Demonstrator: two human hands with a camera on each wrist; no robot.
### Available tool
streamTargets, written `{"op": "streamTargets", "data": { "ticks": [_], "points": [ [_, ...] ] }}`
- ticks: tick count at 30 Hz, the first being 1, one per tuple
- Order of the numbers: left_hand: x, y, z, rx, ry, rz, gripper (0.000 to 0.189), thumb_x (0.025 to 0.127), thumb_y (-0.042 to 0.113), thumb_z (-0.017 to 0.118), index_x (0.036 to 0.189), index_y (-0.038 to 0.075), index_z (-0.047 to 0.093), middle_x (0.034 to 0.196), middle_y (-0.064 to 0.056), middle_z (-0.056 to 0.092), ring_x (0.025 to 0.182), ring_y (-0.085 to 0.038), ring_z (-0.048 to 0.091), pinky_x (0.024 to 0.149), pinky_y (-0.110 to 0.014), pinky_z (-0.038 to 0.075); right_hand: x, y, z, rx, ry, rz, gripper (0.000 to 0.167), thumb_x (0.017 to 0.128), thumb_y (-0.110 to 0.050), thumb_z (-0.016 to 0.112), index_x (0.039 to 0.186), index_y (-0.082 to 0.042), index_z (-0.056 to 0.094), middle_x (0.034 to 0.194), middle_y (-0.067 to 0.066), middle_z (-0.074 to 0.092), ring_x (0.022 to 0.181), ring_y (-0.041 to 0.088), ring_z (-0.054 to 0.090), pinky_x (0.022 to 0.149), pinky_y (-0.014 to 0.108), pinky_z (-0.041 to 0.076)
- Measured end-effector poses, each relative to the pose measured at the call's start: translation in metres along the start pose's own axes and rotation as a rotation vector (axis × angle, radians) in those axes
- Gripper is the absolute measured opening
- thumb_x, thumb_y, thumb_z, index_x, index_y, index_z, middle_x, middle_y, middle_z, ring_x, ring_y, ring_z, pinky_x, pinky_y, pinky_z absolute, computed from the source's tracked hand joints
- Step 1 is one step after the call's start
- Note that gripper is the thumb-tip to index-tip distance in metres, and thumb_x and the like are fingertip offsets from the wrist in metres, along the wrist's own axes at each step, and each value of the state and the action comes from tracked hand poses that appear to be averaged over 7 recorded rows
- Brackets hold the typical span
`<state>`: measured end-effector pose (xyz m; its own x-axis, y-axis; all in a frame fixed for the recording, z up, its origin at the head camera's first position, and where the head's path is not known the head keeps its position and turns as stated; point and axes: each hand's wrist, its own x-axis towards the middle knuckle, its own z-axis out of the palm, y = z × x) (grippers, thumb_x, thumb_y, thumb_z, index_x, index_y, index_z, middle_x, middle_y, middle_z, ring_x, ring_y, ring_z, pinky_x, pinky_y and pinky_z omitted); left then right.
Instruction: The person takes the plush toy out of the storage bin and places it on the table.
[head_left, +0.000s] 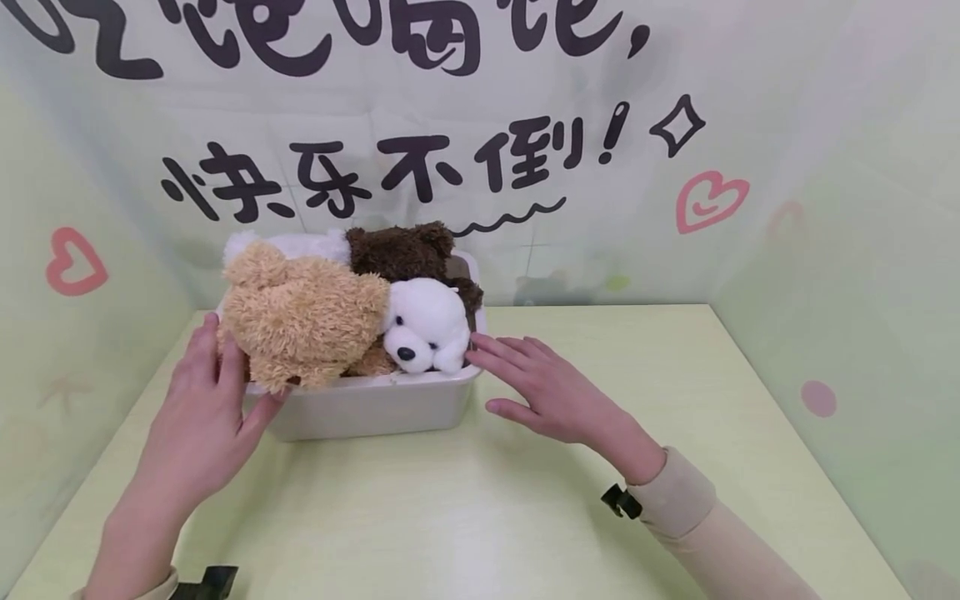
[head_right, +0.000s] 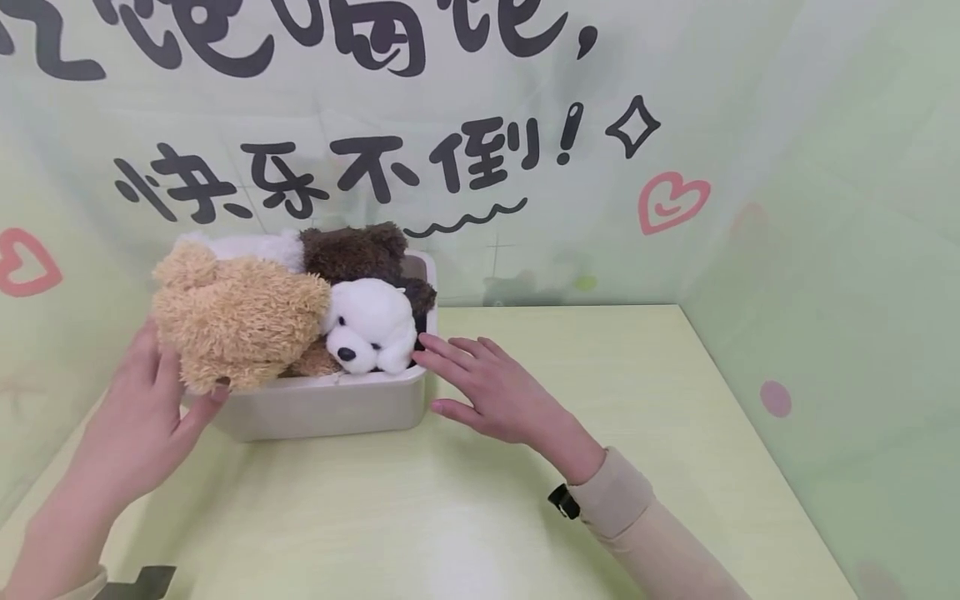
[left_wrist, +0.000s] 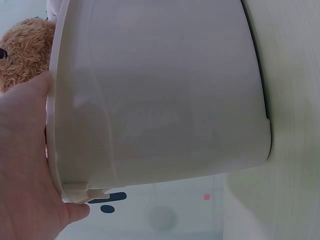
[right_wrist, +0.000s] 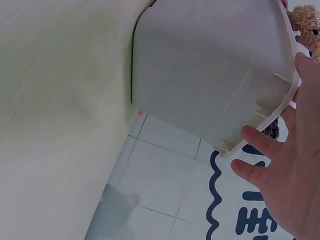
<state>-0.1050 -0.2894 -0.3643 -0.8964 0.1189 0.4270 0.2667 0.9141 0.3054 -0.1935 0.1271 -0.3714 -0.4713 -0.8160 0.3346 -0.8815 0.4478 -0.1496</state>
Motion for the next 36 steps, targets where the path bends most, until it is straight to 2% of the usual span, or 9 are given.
{"op": "streamTargets", "data": {
  "ticks": [3, 7, 9, 11, 13, 17, 21, 29, 36],
  "points": [
    [-0.002, 0.0, 0.0, 0.01, -0.002, 0.001, 0.088, 0.104, 0.039, 0.058, 0.165, 0.009, 0.003, 0.168, -0.027, -0.001, 0.152, -0.05, 0.003, 0.123, -0.059, 0.004, 0.006, -0.002, -0.002, 0.015, 0.109, 0.002, 0.065, 0.109, -0.056, 0.034, 0.151, -0.01, 0.051, 0.159, 0.006, 0.044, 0.137, 0.029, 0.049, 0.115, 0.047, 0.037],
    [-0.005, 0.0, 0.001, 0.023, 0.001, 0.006, 0.088, 0.104, 0.04, 0.057, 0.165, 0.008, 0.003, 0.168, -0.027, -0.002, 0.152, -0.052, 0.005, 0.123, -0.059, 0.004, 0.027, -0.008, -0.007, 0.022, 0.391, -0.012, 0.056, 0.104, -0.046, 0.057, 0.138, -0.001, 0.059, 0.143, 0.017, 0.059, 0.13, 0.033, 0.056, 0.105, 0.047, 0.049],
    [-0.005, 0.0, 0.002, 0.024, 0.004, 0.011, 0.088, 0.104, 0.041, 0.057, 0.165, 0.008, 0.003, 0.168, -0.027, -0.001, 0.152, -0.051, 0.005, 0.123, -0.059, 0.005, 0.041, -0.013, -0.01, 0.036, 0.466, 0.0, 0.062, 0.096, -0.039, 0.072, 0.14, 0.001, 0.055, 0.144, 0.02, 0.056, 0.132, 0.033, 0.054, 0.1, 0.049, 0.052],
    [-0.005, 0.0, 0.002, 0.024, 0.004, 0.012, 0.087, 0.104, 0.04, 0.057, 0.165, 0.008, 0.003, 0.168, -0.027, -0.001, 0.152, -0.051, 0.005, 0.123, -0.059, 0.005, 0.055, -0.021, -0.013, 0.068, 0.454, 0.038, 0.073, 0.089, -0.036, 0.081, 0.144, 0.0, 0.05, 0.15, 0.02, 0.049, 0.137, 0.033, 0.049, 0.098, 0.05, 0.053],
    [-0.005, 0.0, 0.001, 0.021, 0.004, 0.011, 0.087, 0.104, 0.04, 0.058, 0.165, 0.009, 0.003, 0.168, -0.026, 0.0, 0.152, -0.05, 0.005, 0.123, -0.059, 0.005, 0.068, -0.028, -0.013, 0.102, 0.386, 0.094, 0.084, 0.082, -0.035, 0.088, 0.148, -0.003, 0.046, 0.155, 0.019, 0.043, 0.14, 0.034, 0.044, 0.095, 0.051, 0.055],
    [-0.005, 0.001, 0.002, 0.018, 0.01, 0.017, 0.087, 0.104, 0.04, 0.058, 0.165, 0.009, 0.005, 0.169, -0.024, 0.001, 0.153, -0.048, 0.005, 0.124, -0.058, 0.005, 0.085, -0.036, -0.009, 0.146, 0.254, 0.186, 0.094, 0.079, -0.039, 0.09, 0.153, -0.008, 0.04, 0.16, 0.018, 0.035, 0.14, 0.035, 0.043, 0.096, 0.051, 0.055],
    [-0.002, 0.002, 0.004, 0.003, 0.029, 0.042, 0.086, 0.104, 0.041, 0.058, 0.166, 0.01, 0.007, 0.168, -0.024, 0.006, 0.153, -0.046, 0.007, 0.124, -0.057, 0.007, 0.095, -0.038, -0.005, 0.205, 0.215, 0.235, 0.103, 0.074, -0.036, 0.094, 0.155, -0.01, 0.037, 0.16, 0.02, 0.032, 0.136, 0.038, 0.047, 0.099, 0.051, 0.053],
    [0.001, 0.001, 0.004, -0.026, 0.057, 0.052, 0.087, 0.101, 0.039, 0.061, 0.166, 0.013, 0.008, 0.165, -0.026, 0.014, 0.148, -0.052, 0.018, 0.123, -0.059, 0.011, 0.106, -0.032, 0.002, 0.282, 0.344, 0.175, 0.089, 0.066, -0.021, 0.09, 0.145, -0.01, 0.051, 0.144, 0.018, 0.048, 0.118, 0.03, 0.056, 0.089, 0.038, 0.055],
    [0.003, 0.001, 0.004, -0.049, 0.057, 0.04, 0.089, 0.098, 0.034, 0.067, 0.165, 0.01, 0.013, 0.163, -0.026, 0.017, 0.137, -0.059, 0.026, 0.12, -0.062, 0.015, 0.108, -0.028, 0.004, 0.335, 0.483, 0.125, 0.078, 0.066, -0.017, 0.085, 0.138, -0.008, 0.057, 0.14, 0.019, 0.052, 0.113, 0.031, 0.06, 0.085, 0.031, 0.056]
  ]
}}
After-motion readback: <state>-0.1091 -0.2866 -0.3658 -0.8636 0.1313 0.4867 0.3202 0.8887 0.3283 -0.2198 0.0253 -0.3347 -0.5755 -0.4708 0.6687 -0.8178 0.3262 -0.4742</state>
